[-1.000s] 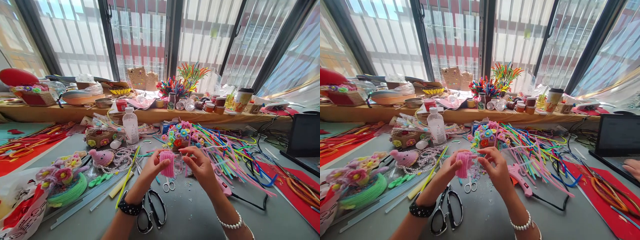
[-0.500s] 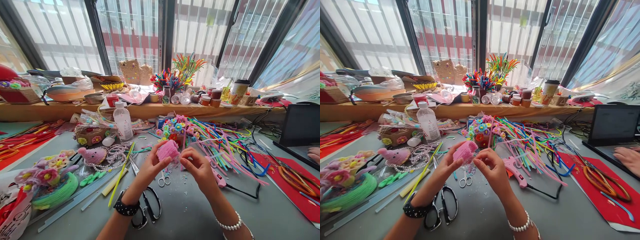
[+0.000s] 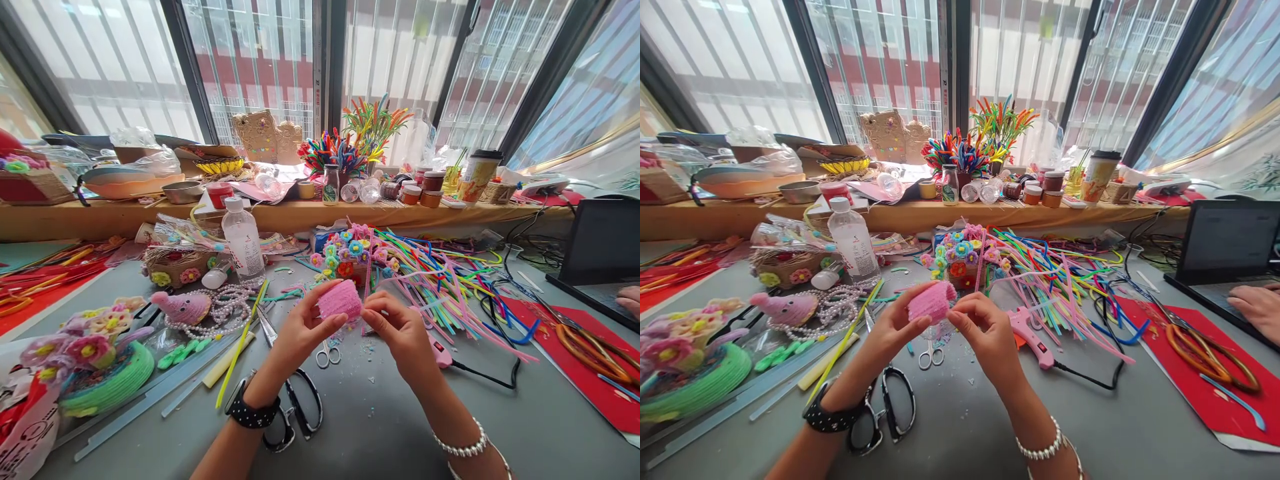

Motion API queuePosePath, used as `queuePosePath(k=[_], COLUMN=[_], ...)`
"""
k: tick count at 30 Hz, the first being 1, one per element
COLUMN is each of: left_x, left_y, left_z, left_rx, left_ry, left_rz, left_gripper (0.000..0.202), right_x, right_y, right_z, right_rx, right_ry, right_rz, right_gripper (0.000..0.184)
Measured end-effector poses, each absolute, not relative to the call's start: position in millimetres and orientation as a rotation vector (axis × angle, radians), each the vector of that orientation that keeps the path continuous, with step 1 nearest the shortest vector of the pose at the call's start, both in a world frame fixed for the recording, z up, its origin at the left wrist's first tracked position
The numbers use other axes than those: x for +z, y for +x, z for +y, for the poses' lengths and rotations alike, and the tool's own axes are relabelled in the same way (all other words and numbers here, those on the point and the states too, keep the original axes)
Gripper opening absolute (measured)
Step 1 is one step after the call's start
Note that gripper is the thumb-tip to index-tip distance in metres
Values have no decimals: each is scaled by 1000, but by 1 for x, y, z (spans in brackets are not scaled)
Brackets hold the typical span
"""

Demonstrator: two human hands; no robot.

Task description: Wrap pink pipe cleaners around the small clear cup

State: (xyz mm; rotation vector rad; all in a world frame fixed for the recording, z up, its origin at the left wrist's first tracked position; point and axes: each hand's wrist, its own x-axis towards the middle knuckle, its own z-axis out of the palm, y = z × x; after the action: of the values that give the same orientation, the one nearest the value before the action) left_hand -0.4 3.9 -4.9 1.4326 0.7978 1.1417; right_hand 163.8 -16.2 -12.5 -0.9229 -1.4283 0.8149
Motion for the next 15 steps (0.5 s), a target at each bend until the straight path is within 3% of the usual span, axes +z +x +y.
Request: queuePosePath(k=[15], left_x=[-9], left_y=[-4], left_z=[6], left_rx=[1098], left_ry=[1483], left_rz=[873], left_gripper=[47], right_x=[-12], right_y=[166], right_z=[-14], right_rx=[863], right_ry=[-968], right_rz=[-1436], right_gripper=[19])
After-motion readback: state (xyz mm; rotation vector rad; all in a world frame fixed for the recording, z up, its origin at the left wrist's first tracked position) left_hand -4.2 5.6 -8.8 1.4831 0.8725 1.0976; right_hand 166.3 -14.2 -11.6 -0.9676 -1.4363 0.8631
